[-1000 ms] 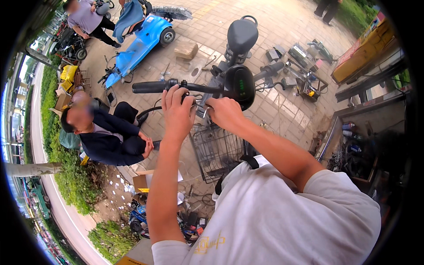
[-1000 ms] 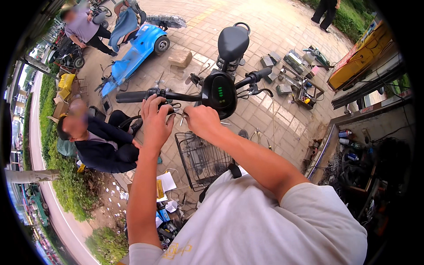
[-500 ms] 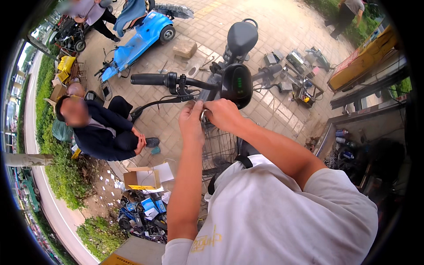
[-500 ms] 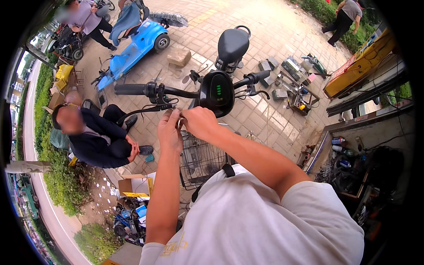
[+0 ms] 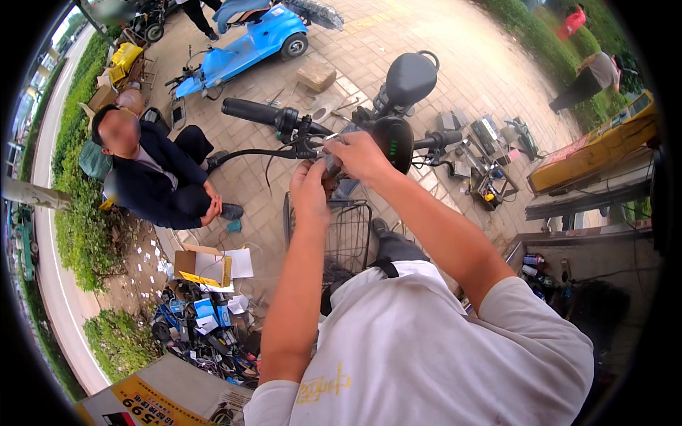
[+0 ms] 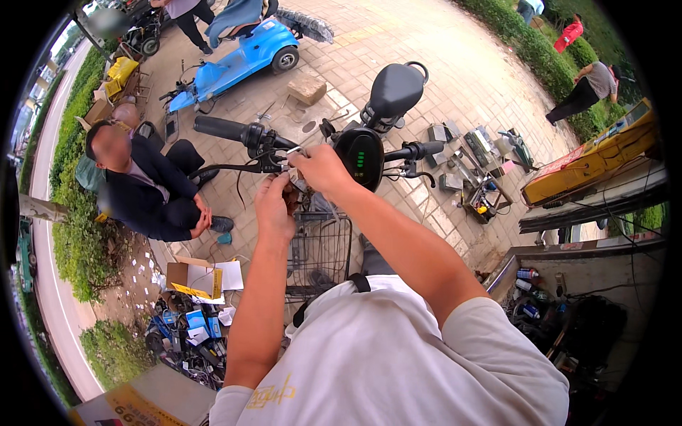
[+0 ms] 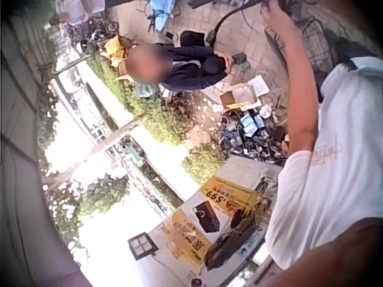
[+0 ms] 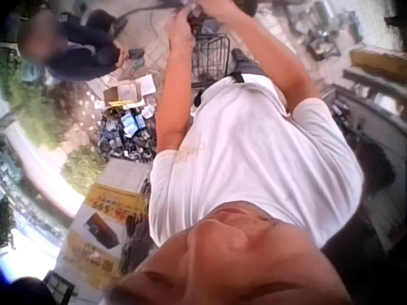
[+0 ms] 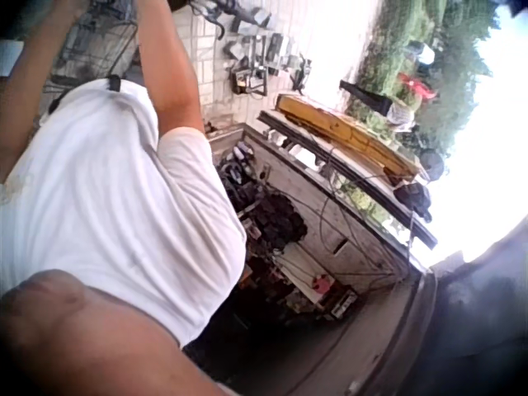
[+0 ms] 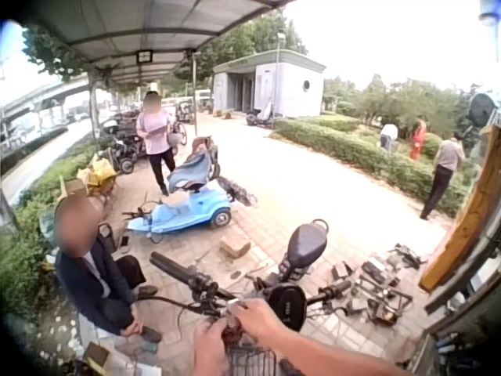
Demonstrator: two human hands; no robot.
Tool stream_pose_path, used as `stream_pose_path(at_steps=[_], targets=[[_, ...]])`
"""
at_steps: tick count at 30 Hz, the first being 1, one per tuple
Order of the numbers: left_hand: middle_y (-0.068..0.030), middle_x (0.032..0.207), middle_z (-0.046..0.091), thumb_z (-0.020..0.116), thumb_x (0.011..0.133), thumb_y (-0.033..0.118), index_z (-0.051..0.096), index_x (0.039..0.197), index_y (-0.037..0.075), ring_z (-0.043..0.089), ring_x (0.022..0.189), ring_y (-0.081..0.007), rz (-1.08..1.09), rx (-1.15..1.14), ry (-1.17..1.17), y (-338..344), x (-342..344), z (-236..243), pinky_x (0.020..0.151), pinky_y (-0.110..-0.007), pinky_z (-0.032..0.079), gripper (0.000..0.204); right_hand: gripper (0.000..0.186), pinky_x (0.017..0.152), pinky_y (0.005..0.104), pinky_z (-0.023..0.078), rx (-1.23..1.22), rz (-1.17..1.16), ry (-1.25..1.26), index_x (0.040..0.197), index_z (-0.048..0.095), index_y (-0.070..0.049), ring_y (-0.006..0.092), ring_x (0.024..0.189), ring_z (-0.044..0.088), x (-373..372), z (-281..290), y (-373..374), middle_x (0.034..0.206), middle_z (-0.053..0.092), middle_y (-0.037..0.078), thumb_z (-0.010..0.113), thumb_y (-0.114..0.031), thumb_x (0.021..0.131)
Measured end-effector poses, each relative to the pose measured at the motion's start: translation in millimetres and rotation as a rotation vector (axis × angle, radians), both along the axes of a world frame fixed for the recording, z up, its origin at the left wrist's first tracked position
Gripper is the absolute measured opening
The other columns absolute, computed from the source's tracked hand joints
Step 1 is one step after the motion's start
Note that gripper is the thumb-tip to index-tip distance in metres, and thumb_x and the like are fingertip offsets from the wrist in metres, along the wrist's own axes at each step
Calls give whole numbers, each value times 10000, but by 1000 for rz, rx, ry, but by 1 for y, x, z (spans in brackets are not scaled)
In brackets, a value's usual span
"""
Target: The person retrieves a tool from a cluttered workbench and walks outside to a parked electric scooter. They use the tool to tighten or adjust components on the scooter's handlebar stem and wiring area while a customer observes.
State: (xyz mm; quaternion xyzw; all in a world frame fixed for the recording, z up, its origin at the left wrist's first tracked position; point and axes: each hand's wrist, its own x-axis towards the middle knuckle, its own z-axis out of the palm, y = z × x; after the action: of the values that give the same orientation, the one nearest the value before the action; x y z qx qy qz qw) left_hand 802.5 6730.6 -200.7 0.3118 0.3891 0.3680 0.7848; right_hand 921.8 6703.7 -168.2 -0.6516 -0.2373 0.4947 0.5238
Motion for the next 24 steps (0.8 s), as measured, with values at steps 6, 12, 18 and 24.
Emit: stream_pose_path(at_steps=[6, 12, 18, 24], targets=[[56, 616, 434, 622, 863, 157, 498, 770, 128, 393, 501, -51, 198, 9, 51, -4, 17, -8, 437, -218, 270, 158, 222, 368, 253, 237, -4, 29, 256, 766, 533, 3, 74, 423, 352, 10, 5, 0, 608, 439, 4, 551, -160, 915], [56, 622, 442, 628, 879, 185, 491, 746, 143, 392, 518, -56, 309, -46, -39, -14, 18, -6, 472, -220, 295, 196, 185, 395, 228, 275, 39, 190, 266, 800, 547, -22, 60, 494, 405, 0, 12, -9, 645, 483, -7, 515, -152, 927], [43, 652, 466, 630, 880, 170, 498, 768, 128, 423, 545, -80, 346, -76, -27, -16, 20, -4, 503, -239, 337, 178, 174, 512, 282, 437, -15, 224, 265, 836, 564, 17, 120, 571, 533, 4, 1, -6, 705, 573, 44, 488, -106, 932], [28, 704, 500, 541, 882, 191, 527, 898, 106, 478, 596, -118, 257, -52, -119, -17, 12, -2, 560, -259, 372, 87, 200, 462, 269, 392, -10, 142, 390, 769, 553, -13, 107, 548, 507, -1, -2, -6, 661, 551, 38, 519, -143, 918]])
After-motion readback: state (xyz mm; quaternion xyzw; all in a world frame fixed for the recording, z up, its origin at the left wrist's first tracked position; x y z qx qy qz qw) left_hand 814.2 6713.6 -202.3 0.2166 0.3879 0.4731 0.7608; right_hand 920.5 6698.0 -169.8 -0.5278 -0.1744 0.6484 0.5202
